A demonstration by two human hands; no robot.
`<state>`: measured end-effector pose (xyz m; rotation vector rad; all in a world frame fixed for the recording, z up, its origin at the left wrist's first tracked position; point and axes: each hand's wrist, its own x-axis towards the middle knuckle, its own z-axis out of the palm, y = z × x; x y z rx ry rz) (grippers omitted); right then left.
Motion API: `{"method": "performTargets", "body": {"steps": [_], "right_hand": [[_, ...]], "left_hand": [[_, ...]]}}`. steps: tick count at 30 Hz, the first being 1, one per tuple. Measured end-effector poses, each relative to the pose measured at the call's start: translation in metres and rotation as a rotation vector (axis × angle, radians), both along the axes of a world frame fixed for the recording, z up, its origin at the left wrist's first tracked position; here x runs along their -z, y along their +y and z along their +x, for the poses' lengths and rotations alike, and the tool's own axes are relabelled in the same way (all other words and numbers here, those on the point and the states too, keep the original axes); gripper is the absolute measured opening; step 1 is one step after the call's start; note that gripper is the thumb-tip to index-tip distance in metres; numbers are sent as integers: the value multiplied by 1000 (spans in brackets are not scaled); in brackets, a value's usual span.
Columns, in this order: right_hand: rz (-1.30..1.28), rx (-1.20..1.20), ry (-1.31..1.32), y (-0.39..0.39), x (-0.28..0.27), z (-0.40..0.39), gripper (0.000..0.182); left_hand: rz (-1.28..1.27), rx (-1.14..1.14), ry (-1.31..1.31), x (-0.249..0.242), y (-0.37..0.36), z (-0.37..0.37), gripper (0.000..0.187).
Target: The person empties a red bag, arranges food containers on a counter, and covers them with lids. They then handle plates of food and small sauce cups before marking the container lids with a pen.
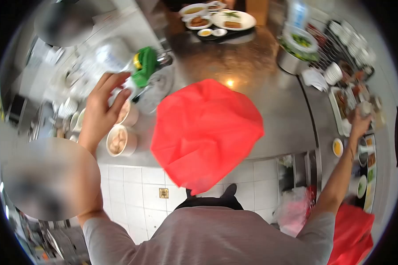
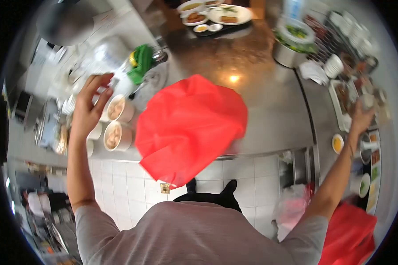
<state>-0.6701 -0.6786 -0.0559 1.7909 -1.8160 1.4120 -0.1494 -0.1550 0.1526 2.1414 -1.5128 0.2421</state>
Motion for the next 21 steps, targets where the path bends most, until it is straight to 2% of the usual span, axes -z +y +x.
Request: {"method": "performTargets", "body": {"steps": [1, 3, 5, 7, 8, 9, 10, 11, 12, 13, 16, 18, 20, 21], "right_hand": [[-173, -75, 64, 3, -22, 12, 74], [-142, -390, -41, 84, -101, 95, 68], [35, -782, -250, 180, -161, 181, 57], [132, -1048, -361, 256, -193, 251, 42], [182, -1201, -387, 297, -205, 283, 42], [297, -1406, -440, 321, -204, 311, 48], [414, -1569, -551, 358, -206, 342, 42], [533, -1729, -665, 391, -207, 368, 36], [635, -1852, -617, 409, -206, 387, 39], [737, -1973, -564, 422, -203, 403, 42], [653, -1865, -444, 453, -172, 435, 57], [669, -1890, -168, 467, -163, 435, 56], [720, -1880, 36, 488, -156, 441, 52], [758, -1863, 97, 500, -152, 446, 49]], "left_hand": [[-9, 12, 3, -5, 1, -2, 26], [-123, 73, -10, -12, -8, -11, 22], [-145, 189, -20, -20, -19, -18, 32], [-258, 371, -30, -17, -35, -26, 46], [-331, 457, -18, -14, -39, -28, 53], [-346, 520, 46, -10, -37, -24, 57], [-360, 584, 113, -4, -33, -18, 61], [-194, 525, 440, -12, -11, -15, 63], [-62, 404, 752, -20, 10, -13, 65], [-96, 354, 702, -15, 32, 7, 64], [105, 11, 448, 8, 102, 79, 63], [202, 46, -175, 50, 143, 152, 59], [752, -260, -354, 59, 152, 171, 49], [824, -260, -373, 67, 154, 184, 46]]}}
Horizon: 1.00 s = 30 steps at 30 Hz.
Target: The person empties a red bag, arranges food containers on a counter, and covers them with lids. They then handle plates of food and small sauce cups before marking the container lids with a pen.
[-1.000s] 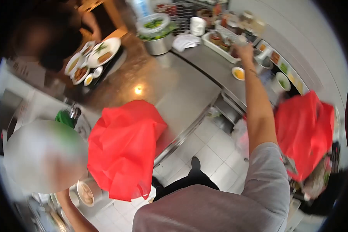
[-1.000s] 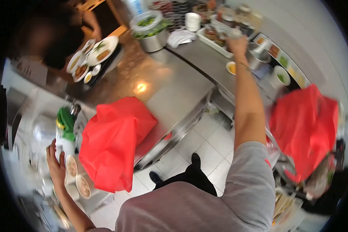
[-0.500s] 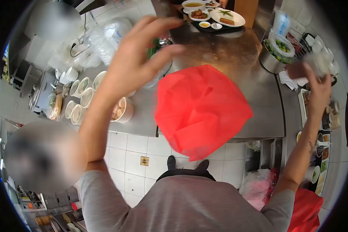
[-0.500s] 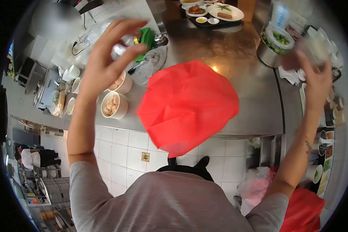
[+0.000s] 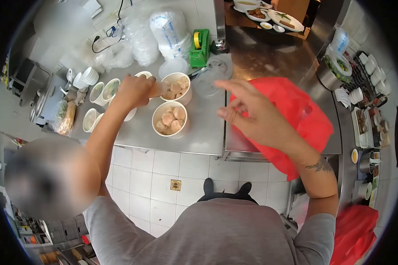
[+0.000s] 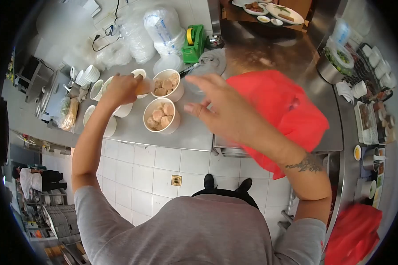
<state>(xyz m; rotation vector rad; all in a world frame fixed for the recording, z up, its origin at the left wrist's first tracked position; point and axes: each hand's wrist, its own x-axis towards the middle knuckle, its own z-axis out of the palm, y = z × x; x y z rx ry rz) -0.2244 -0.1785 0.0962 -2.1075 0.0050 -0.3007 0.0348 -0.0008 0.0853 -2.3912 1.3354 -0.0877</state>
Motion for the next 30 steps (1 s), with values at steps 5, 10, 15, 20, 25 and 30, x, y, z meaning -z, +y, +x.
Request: {"method": "performTargets", "body": {"steps": [5, 10, 15, 20, 25, 30], "right_hand": [[-200, 12, 50, 51, 16, 29, 43], [-266, 113, 51, 54, 20, 25, 41], [-247, 245, 32, 34, 8, -12, 40], [-168, 349, -143, 11, 1, -54, 40], [-127, 348, -269, -30, 17, -79, 39], [204, 257, -191, -76, 20, -90, 44]], "left_hand": [[-4, 72, -97, 40, -3, 55, 37], [45, 33, 115, 43, 9, 51, 47], [-182, 39, 629, 30, 66, 55, 69], [40, 160, 171, 25, 73, 12, 44], [-189, 49, 553, 57, 81, 20, 64], [-837, -220, 1216, 44, 27, -49, 81]]}}
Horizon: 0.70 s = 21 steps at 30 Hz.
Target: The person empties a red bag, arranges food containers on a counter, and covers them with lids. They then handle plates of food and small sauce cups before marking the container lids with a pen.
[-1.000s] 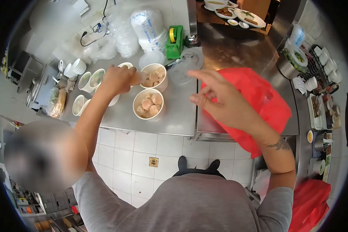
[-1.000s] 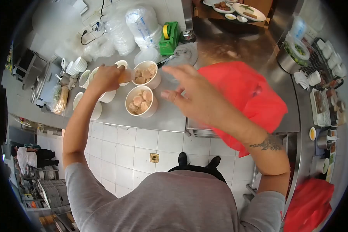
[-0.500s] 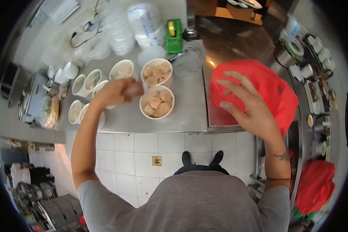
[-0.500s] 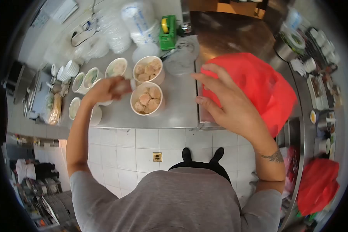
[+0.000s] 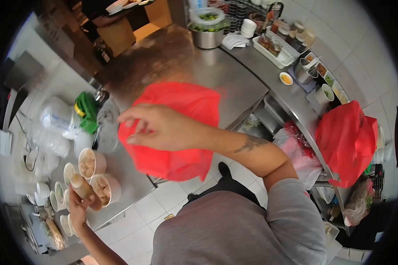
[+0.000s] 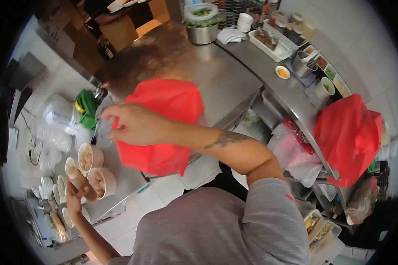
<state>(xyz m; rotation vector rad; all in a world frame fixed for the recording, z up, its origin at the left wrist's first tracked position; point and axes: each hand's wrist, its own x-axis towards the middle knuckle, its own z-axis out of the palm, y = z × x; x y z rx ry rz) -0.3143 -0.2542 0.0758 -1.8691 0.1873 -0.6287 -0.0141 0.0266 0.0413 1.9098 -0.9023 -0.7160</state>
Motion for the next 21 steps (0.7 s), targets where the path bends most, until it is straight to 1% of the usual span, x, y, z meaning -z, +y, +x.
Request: {"method": "performTargets", "body": {"steps": [1, 3, 4, 6, 7, 8, 9, 10, 11, 12, 13, 14, 15, 16, 17, 18, 19, 20, 21], "right_hand": [[-11, -4, 0, -9, -1, 1, 47], [-26, -21, 2, -27, -3, 1, 54], [-97, 70, -56, -39, -2, 2, 56], [-243, 253, -172, -65, 2, -1, 59], [-288, 311, -215, -85, -4, -9, 59], [-88, 260, -224, -107, -9, -23, 55], [-116, 373, -242, -128, -10, -41, 50], [-202, 542, -151, -141, -22, -71, 44], [-136, 540, -226, -163, -15, -93, 41], [-218, 652, -199, -185, -12, -120, 34], [-47, 688, -15, -194, -20, -151, 26], [-123, 735, 62, -230, -4, -180, 24], [-169, 920, -102, -249, 5, -201, 32], [-346, 1199, 133, -271, 11, -232, 44], [-448, 1344, 161, -302, 33, -262, 53], [-444, 1334, 144, -323, 45, -288, 61], [-497, 1454, 268, -356, 75, -322, 69], [-499, 1525, 326, -381, 99, -350, 73], [-500, 1583, 346, -390, 112, -361, 72]], "left_hand": [[-59, -5, -17, -14, -26, -25, 81], [-171, -23, -48, -48, -106, -87, 79], [-196, -7, -94, -62, -144, -115, 76], [-353, 164, -280, -68, -218, -161, 68], [-394, 293, -409, -65, -254, -174, 65], [-481, 337, -458, -68, -288, -208, 64], [-505, 317, -479, -64, -319, -230, 63], [-533, 388, -360, -65, -345, -250, 65], [-481, 531, -396, -61, -367, -256, 68], [-556, 605, -712, -65, -380, -264, 70], [-473, 682, -796, -64, -385, -258, 68], [-350, 611, -909, -64, -380, -251, 54], [-321, 574, -837, -64, -376, -228, 45], [-300, 535, -765, -63, -375, -205, 37], [-280, 422, -762, -59, -369, -176, 31], [-267, 319, -758, -55, -359, -144, 27], [-174, 185, -658, -49, -347, -113, 25], [-95, 57, -553, -42, -332, -82, 24], [-11, -27, -608, -32, -317, -51, 21]]}}
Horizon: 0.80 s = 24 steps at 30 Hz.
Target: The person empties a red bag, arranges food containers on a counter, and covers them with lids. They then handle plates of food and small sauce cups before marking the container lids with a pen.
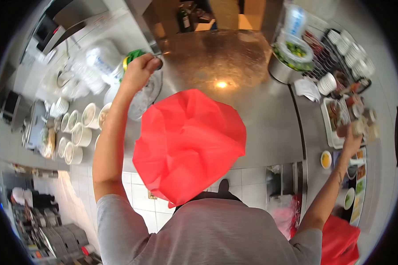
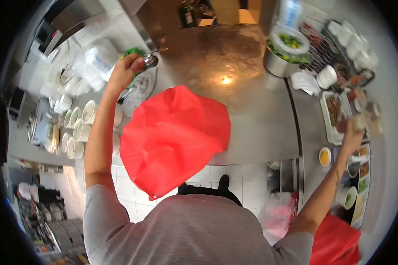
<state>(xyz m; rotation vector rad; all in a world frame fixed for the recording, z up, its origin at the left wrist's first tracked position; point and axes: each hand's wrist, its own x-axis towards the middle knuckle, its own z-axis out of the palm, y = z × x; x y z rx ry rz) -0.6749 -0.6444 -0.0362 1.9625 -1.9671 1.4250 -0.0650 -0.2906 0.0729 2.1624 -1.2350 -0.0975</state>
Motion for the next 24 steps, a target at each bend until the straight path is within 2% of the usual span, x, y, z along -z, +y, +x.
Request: {"method": "performTargets", "body": {"steps": [3, 5, 6, 7, 9, 10, 11, 12, 13, 15, 16, 17, 18, 19, 22, 23, 24], "right_hand": [[96, 102, 9, -11, 27, -11, 73], [146, 9, -32, -25, 51, -17, 72], [120, -60, -8, -34, 67, -21, 70], [118, -64, -101, -40, 77, -24, 68], [209, -156, -107, -95, 112, -69, 72], [204, -38, -35, -111, 119, -80, 76], [197, 84, 37, -124, 122, -90, 79], [182, 210, 116, -127, 118, -92, 83], [173, 338, 188, -129, 114, -93, 87], [102, 275, 299, -40, 29, -10, 66], [-117, -139, 177, -30, 25, -6, 66], [179, -265, -217, 25, -8, 42, 62], [126, -386, -323, 86, -37, 97, 52], [59, -507, -291, 162, -70, 164, 44], [62, -546, -312, 334, -123, 308, 36], [2, -591, -207, 385, -129, 348, 32], [-12, -667, -286, 437, -127, 389, 29]], "left_hand": [[210, -165, -163, 63, 49, 83, 16], [513, -228, -151, 101, 67, 116, 19], [546, -244, -217, 124, 75, 132, 23], [580, -258, -281, 145, 83, 148, 27], [663, -324, -179, 168, 87, 163, 37], [694, -346, -117, 178, 86, 171, 36], [655, -309, -172, 186, 84, 177, 36], [597, -389, -140, 188, 79, 176, 34], [642, -352, -133, 183, 76, 173, 34], [657, -292, -162, 183, 72, 172, 32], [629, -268, -205, 185, 71, 174, 31], [614, -190, -214, 183, 72, 176, 30], [600, -109, -225, 179, 74, 178, 30], [641, -44, -239, 171, 75, 175, 29], [619, 115, -344, 176, 81, 175, 29], [609, 136, -304, 176, 83, 176, 28], [598, 155, -267, 168, 84, 177, 28]]}}
